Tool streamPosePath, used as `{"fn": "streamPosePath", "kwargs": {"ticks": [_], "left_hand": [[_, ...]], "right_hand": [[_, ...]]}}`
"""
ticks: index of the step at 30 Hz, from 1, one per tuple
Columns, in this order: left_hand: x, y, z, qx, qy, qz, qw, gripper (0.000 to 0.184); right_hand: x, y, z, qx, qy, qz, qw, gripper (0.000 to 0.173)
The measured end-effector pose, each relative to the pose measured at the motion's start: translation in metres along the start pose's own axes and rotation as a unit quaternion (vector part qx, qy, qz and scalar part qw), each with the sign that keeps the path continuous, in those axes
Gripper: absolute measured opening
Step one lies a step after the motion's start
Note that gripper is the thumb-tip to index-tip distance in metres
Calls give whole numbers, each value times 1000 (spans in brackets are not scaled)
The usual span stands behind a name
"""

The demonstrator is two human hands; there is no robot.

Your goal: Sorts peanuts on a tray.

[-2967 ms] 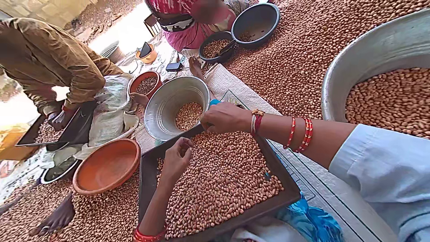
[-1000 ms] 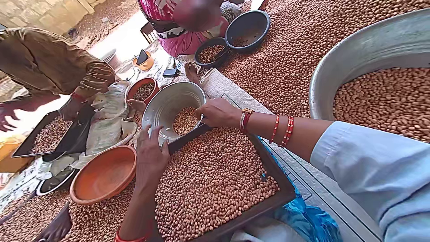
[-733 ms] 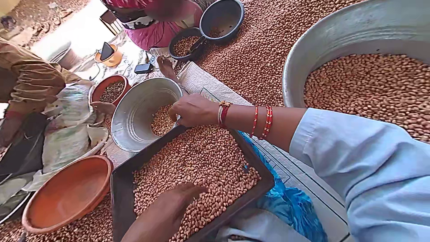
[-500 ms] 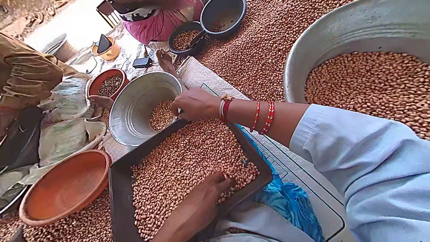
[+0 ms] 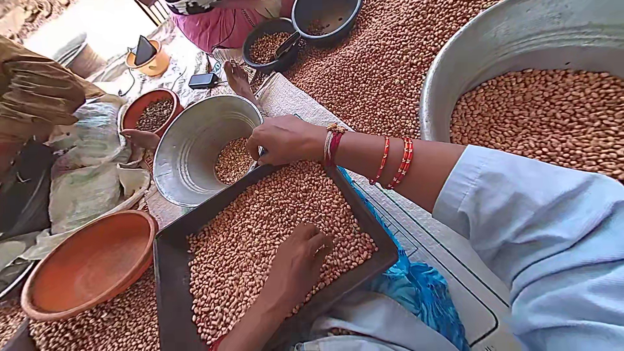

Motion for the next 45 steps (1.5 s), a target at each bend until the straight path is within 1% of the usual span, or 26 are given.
{"fn": "streamPosePath", "kwargs": {"ticks": [3, 5, 7, 8, 9, 10, 11, 12, 13, 16, 17, 19, 21, 22, 24, 25, 26, 27, 29, 30, 32, 36, 41, 43, 45], "left_hand": [[5, -16, -7, -19, -47, -28, 998, 11], [3, -19, -9, -29, -48, -3, 998, 10], [-5, -9, -9, 2, 7, 118, 993, 12], [-12, -2, -7, 28, 49, 203, 978, 16], [-19, 6, -3, 53, 92, 287, 952, 20], [-26, 13, 1, 72, 127, 344, 928, 23], [-32, 19, 5, 78, 145, 365, 916, 24], [-35, 23, 8, 73, 156, 355, 919, 26], [-35, 24, 12, 54, 160, 323, 931, 28], [-25, 15, 18, -25, 128, 139, 982, 19], [-19, 11, 18, -49, 108, 84, 989, 18], [-13, 3, 19, -78, 86, 41, 992, 15], [-15, 5, 17, -82, 99, 70, 989, 13], [-20, 9, 18, -56, 118, 115, 985, 14], [-32, 20, 21, 7, 159, 240, 958, 19], [-36, 27, 22, 24, 161, 270, 949, 24], [-38, 30, 23, 30, 154, 267, 951, 28], [-37, 31, 22, 24, 143, 231, 962, 29], [-28, 25, 19, -20, 107, 116, 987, 21], [-22, 20, 18, -53, 96, 67, 992, 15], [-15, 7, 18, -88, 82, 7, 993, 13], [-9, -5, 17, -83, 37, -55, 994, 11], [-5, -7, 18, -97, 27, -83, 991, 11], [-5, -8, 17, -126, 34, -55, 990, 13], [-7, -6, 16, -160, 51, 4, 986, 16]], "right_hand": [[0, -2, 1, -6, -1, 4, 1000, 19], [0, -5, 0, -8, 1, 11, 1000, 19], [0, -6, -1, -9, 5, 14, 1000, 19], [1, -7, -1, -8, 6, 12, 1000, 19], [1, -7, 0, -8, 6, 8, 1000, 19], [1, -6, 1, -11, 4, 8, 1000, 19], [1, -6, 1, -14, 3, 8, 1000, 19], [1, -5, 2, -18, 3, 7, 1000, 19], [1, -4, 2, -21, 4, 7, 1000, 19], [-1, -5, 0, -28, 10, 22, 999, 21], [-1, -6, -1, -30, 9, 26, 999, 21], [0, -9, -2, -31, 9, 34, 999, 21], [0, -11, -2, -28, 12, 44, 999, 19], [0, -12, -1, -29, 13, 46, 998, 19], [1, -14, -2, -30, 13, 48, 998, 19], [1, -15, -2, -33, 12, 48, 998, 19], [1, -15, -2, -34, 11, 49, 998, 19], [1, -14, -1, -36, 11, 48, 998, 19], [1, -14, -2, -38, 15, 53, 998, 18], [1, -14, -2, -41, 16, 55, 997, 17], [1, -15, -1, -51, 18, 57, 997, 16], [2, -19, 1, -59, 26, 68, 996, 16], [1, -20, 1, -68, 26, 86, 994, 14], [-1, -22, 5, -89, 28, 106, 990, 13], [-6, -25, 8, -124, 31, 129, 983, 14]]}}
Point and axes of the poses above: each hand's wrist, its own z-axis away from the middle knuckle, its own y-axis out of the back of the hand, x = y × z, the point moved 3 cm from there along -z, towards the middle knuckle, and after that the axes turned 14 degrees about -y, right-handed, at the moved point
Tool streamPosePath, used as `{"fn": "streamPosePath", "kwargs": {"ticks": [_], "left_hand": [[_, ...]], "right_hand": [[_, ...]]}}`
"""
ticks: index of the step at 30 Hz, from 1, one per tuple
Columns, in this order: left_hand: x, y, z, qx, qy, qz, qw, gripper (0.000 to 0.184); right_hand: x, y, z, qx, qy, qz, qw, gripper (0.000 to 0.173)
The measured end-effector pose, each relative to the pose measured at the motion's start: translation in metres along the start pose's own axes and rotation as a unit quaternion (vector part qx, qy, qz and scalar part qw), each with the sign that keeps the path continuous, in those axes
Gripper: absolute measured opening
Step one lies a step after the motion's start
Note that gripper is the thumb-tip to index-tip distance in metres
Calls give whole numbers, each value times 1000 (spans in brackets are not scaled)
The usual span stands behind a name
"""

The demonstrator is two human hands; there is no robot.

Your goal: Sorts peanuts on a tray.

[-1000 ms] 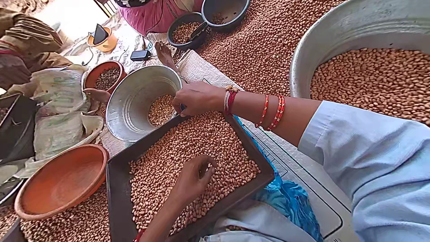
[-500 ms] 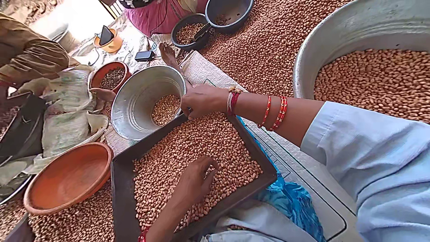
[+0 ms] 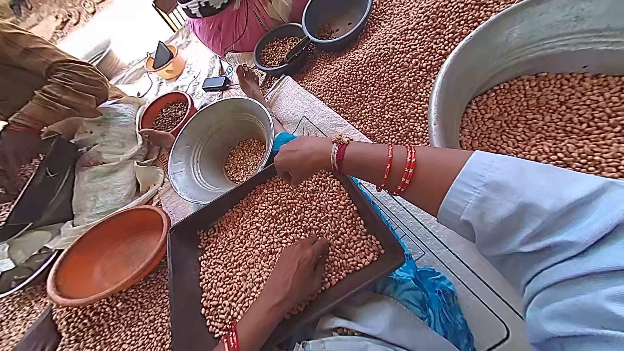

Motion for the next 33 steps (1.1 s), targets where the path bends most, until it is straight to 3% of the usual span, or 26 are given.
{"fn": "streamPosePath", "kwargs": {"ticks": [3, 7, 9, 11, 13, 16, 33], "left_hand": [[-12, 18, 2, 9, 55, 157, 986, 20], [-52, 46, 25, 222, 105, 324, 914, 20], [-70, 50, 34, 269, 107, 369, 883, 15], [-71, 52, 38, 248, 144, 278, 917, 20], [-61, 50, 35, 188, 172, 96, 962, 18], [-51, 39, 26, 125, 174, -28, 976, 17], [-42, 43, 13, -37, 222, 15, 974, 22]], "right_hand": [[-6, -10, -2, -20, 9, 24, 999, 13], [-12, -20, -1, -25, 20, 29, 999, 13], [-15, -25, -1, -28, 27, 33, 999, 15], [-21, -31, -1, -38, 39, 36, 998, 17], [-27, -39, 0, -55, 57, 57, 995, 20], [-36, -48, 1, -81, 76, 74, 991, 20], [-53, -76, 1, -73, 123, 95, 985, 18]]}}
Point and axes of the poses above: each hand's wrist, its own z-axis away from the middle knuckle, its own y-axis out of the back of the hand, x = y × z, the point moved 3 cm from there along -z, towards the middle knuckle, and after that the axes turned 14 degrees about -y, right-handed, at the moved point
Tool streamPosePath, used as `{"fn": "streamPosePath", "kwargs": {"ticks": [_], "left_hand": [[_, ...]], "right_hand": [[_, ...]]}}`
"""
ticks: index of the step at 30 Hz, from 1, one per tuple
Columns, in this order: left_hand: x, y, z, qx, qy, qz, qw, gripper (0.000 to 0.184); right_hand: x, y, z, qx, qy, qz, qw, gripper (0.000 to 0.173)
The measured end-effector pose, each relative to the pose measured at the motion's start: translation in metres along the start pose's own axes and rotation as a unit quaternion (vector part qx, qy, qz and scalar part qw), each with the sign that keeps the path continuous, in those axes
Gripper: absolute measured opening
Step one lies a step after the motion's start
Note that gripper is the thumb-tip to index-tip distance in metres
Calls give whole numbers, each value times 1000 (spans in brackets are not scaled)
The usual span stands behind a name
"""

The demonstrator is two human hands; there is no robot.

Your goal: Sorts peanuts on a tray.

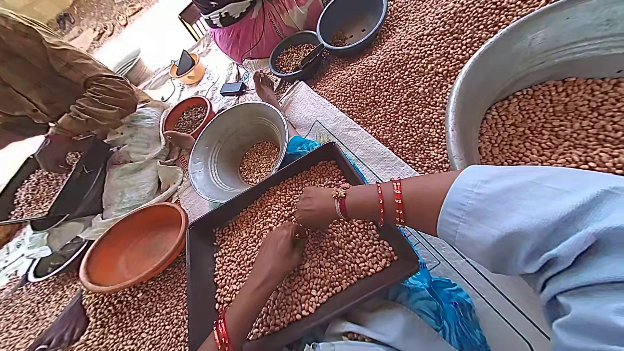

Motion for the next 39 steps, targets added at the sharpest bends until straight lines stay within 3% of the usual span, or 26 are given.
{"fn": "streamPosePath", "kwargs": {"ticks": [4, 6, 8, 11, 15, 17, 25, 29, 31, 33, 36, 39], "left_hand": [[-7, 18, 1, -2, -3, 23, 1000, 23], [-19, 49, 9, 124, -15, -6, 992, 19], [-33, 82, 20, 303, -20, -111, 946, 20], [-42, 102, 24, 403, -15, -166, 900, 36], [-15, 53, -2, 330, -112, -115, 930, 13], [-7, 27, -14, 290, -122, -116, 942, 7], [-3, 0, -28, 251, -136, -158, 945, 9], [-4, -5, -28, 228, -141, -166, 949, 9], [-7, -1, -25, 215, -139, -109, 960, 10], [-11, 7, -20, 206, -119, 40, 970, 14], [-9, 13, -18, 187, -95, 259, 943, 24], [17, 4, -21, 134, -121, 182, 967, 23]], "right_hand": [[0, 0, -1, -18, -7, 6, 1000, 18], [5, 7, 0, -6, -18, -5, 1000, 18], [18, 21, 1, 43, -33, -30, 998, 17], [43, 47, 5, 133, -71, -64, 987, 15], [69, 60, 14, 126, -112, -62, 984, 11], [70, 60, 18, 98, -126, -55, 986, 12], [61, 50, 16, 55, -120, -43, 990, 13], [58, 52, 25, -3, -164, -32, 986, 11], [50, 51, 36, -54, -190, -40, 979, 16], [42, 44, 42, -82, -198, -60, 975, 23], [35, 39, 42, -99, -182, -62, 976, 25], [37, 43, 38, -87, -176, -51, 979, 22]]}}
Point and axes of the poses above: each hand's wrist, its own z-axis away from the middle knuckle, its own y-axis out of the back of the hand, x = y × z, the point moved 3 cm from there along -z, towards the middle knuckle, and after that the axes turned 14 degrees about -y, right-handed, at the moved point
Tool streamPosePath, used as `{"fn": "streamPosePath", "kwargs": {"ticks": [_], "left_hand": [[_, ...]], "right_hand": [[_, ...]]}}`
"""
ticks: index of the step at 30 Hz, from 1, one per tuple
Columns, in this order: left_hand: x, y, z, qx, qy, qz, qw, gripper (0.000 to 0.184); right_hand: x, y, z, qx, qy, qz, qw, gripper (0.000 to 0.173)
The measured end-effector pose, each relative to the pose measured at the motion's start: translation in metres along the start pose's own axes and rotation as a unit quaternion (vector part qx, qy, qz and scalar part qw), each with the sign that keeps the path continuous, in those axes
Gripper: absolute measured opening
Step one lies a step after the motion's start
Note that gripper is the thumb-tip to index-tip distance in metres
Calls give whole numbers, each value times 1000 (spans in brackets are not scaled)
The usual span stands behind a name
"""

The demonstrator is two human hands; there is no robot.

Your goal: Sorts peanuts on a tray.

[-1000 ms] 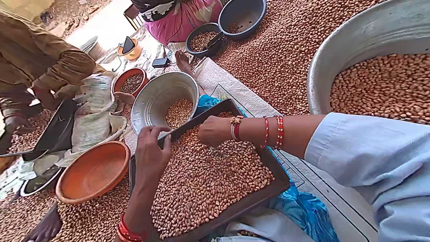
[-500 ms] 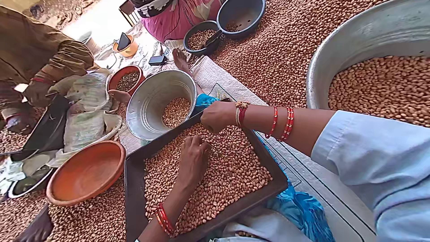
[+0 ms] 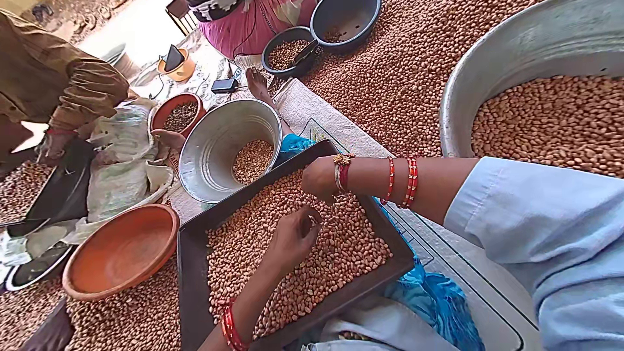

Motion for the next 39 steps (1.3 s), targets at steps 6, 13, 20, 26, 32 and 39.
{"fn": "streamPosePath", "kwargs": {"ticks": [6, 13, 20, 26, 32, 39], "left_hand": [[12, -51, -2, 14, -173, -234, 957, 16], [19, -52, 1, -39, -125, -264, 956, 17], [13, 82, 8, 231, -59, -329, 914, 39], [26, 48, 62, -254, -75, -81, 961, 33], [26, -7, 55, -367, -35, -40, 929, 31], [-3, 15, 12, -8, -27, -227, 973, 38]], "right_hand": [[14, 14, -3, 31, -13, 3, 999, 17], [13, 18, -2, 25, -24, -5, 999, 19], [10, 13, 2, 14, 0, -3, 1000, 15], [-10, -6, 24, -115, 30, -93, 988, 18], [-37, -27, 37, -133, 79, 20, 988, 28], [-7, -11, -11, 18, 18, -6, 1000, 15]]}}
Point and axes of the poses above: each hand's wrist, its own z-axis away from the middle knuckle, its own y-axis out of the back of the hand, x = y × z, the point moved 3 cm from there along -z, towards the middle knuckle, and after that the axes turned 14 degrees about -y, right-handed, at the moved point
